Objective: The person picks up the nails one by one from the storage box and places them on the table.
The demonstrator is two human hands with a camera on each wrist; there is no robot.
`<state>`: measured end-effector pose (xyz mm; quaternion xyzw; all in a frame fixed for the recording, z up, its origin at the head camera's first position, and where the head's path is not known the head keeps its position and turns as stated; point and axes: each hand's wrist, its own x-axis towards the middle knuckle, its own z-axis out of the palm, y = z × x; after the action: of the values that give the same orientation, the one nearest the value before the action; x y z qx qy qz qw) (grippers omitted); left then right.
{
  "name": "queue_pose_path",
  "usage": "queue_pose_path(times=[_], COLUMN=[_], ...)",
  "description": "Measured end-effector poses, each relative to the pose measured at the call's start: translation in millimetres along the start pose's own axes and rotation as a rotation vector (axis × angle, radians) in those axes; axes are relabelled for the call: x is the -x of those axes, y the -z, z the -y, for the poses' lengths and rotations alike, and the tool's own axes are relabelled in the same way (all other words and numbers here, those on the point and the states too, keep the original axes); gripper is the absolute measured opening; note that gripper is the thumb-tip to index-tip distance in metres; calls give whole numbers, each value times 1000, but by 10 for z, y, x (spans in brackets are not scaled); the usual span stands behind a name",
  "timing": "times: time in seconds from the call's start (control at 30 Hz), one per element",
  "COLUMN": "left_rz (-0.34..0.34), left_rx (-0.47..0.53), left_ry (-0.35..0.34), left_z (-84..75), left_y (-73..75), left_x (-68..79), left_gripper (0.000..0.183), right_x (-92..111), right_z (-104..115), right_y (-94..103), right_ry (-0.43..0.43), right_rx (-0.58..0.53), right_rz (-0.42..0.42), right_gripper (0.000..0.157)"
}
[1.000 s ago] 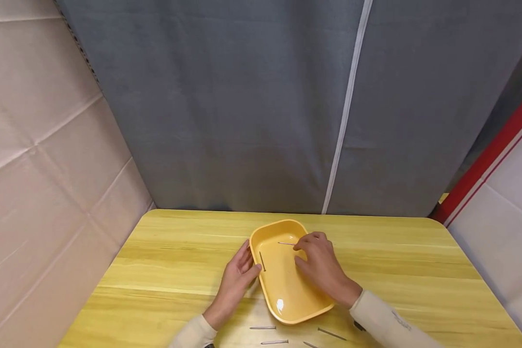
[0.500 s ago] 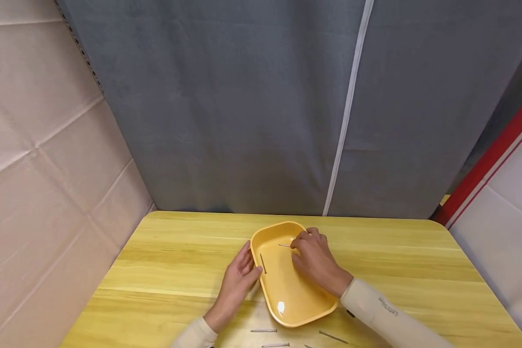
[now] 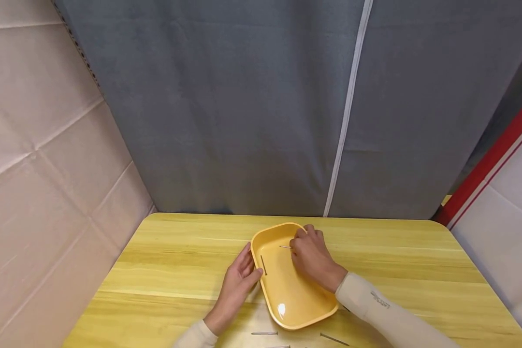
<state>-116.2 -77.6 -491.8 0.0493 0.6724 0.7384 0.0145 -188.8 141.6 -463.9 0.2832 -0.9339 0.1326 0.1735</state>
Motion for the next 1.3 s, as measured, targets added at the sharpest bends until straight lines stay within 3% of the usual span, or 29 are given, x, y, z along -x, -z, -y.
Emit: queue_pose_path(times=[0.53, 0.83, 1.13, 1.3], left_rz=[-1, 6, 5, 1], left_rx=[13, 10, 15, 40], left_ry=[17, 14, 15, 14], left_z=[-4, -14, -35, -40], left_y=[14, 19, 11, 0], left_x=[-1, -4, -6, 0], left_gripper=[82, 82, 82, 83], right_x=[-23, -17, -25, -30], right_z=[-45, -47, -40, -19], right_y=[-106, -89, -80, 8], right_ry=[115, 128, 132, 106], right_rx=[195, 235, 243, 138], right_rz=[-11, 9, 2, -27], right_gripper=[24, 24, 26, 20])
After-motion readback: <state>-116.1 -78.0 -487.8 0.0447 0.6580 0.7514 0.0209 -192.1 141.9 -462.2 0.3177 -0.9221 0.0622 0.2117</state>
